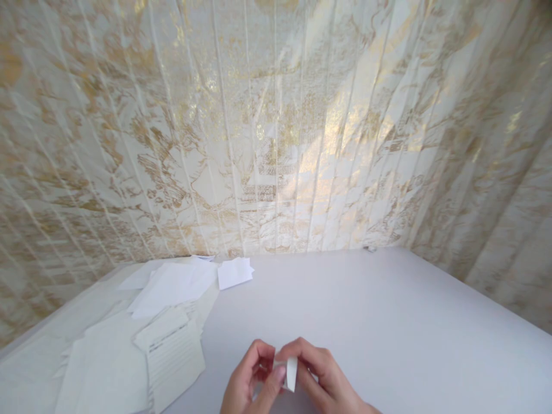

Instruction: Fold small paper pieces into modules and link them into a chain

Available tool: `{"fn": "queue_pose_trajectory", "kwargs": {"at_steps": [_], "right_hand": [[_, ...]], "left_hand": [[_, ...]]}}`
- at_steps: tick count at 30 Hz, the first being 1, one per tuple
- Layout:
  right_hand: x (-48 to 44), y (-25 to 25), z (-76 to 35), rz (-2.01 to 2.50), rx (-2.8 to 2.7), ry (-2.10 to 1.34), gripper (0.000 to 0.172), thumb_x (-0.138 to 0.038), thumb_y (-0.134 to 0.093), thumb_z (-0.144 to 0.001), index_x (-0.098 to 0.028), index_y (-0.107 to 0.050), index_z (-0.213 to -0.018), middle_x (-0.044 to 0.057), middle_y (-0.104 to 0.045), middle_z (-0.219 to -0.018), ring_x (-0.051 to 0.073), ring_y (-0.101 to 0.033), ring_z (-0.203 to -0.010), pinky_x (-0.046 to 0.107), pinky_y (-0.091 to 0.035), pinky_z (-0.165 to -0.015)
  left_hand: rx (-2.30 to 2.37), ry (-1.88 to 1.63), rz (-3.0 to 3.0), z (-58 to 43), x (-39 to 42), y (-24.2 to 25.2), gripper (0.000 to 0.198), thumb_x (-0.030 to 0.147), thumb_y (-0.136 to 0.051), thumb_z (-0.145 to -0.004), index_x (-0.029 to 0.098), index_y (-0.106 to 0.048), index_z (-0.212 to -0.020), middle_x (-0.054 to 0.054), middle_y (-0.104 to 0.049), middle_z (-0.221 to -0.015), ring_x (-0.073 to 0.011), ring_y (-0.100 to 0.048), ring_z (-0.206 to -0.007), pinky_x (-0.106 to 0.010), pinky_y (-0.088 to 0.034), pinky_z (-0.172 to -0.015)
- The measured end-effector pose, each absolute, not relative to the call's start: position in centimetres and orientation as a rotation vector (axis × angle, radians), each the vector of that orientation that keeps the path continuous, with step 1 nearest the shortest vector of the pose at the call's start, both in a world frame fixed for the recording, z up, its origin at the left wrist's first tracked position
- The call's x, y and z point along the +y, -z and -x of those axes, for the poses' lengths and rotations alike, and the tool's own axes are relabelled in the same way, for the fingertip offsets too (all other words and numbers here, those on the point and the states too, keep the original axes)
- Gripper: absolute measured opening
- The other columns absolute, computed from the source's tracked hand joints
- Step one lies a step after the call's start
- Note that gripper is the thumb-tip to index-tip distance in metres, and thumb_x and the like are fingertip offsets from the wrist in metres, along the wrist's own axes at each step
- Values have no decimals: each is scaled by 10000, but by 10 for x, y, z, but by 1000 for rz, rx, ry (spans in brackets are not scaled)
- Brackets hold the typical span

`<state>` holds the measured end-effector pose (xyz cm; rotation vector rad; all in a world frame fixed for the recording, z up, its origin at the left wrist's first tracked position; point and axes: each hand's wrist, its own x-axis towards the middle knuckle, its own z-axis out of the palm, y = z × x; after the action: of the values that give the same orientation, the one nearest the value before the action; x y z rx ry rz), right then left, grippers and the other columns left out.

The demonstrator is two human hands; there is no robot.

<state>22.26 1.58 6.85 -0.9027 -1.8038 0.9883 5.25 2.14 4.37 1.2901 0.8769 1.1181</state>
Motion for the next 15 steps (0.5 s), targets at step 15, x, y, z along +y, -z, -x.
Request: {"fn": "queue_pose_trajectory", "kwargs": {"at_steps": [15], "right_hand": [[23, -66, -220, 1066, -1516, -1179, 462, -623, -604, -854, -170, -558, -782, -15, -544, -686, 139, -493, -657, 257, -392, -644]], "left_hand": [[1009, -1082, -1635, -44, 27, -60, 365, 564, -598, -858, 204, -610, -796, 28, -529, -709, -168, -511, -707, -251, -396, -703]]}}
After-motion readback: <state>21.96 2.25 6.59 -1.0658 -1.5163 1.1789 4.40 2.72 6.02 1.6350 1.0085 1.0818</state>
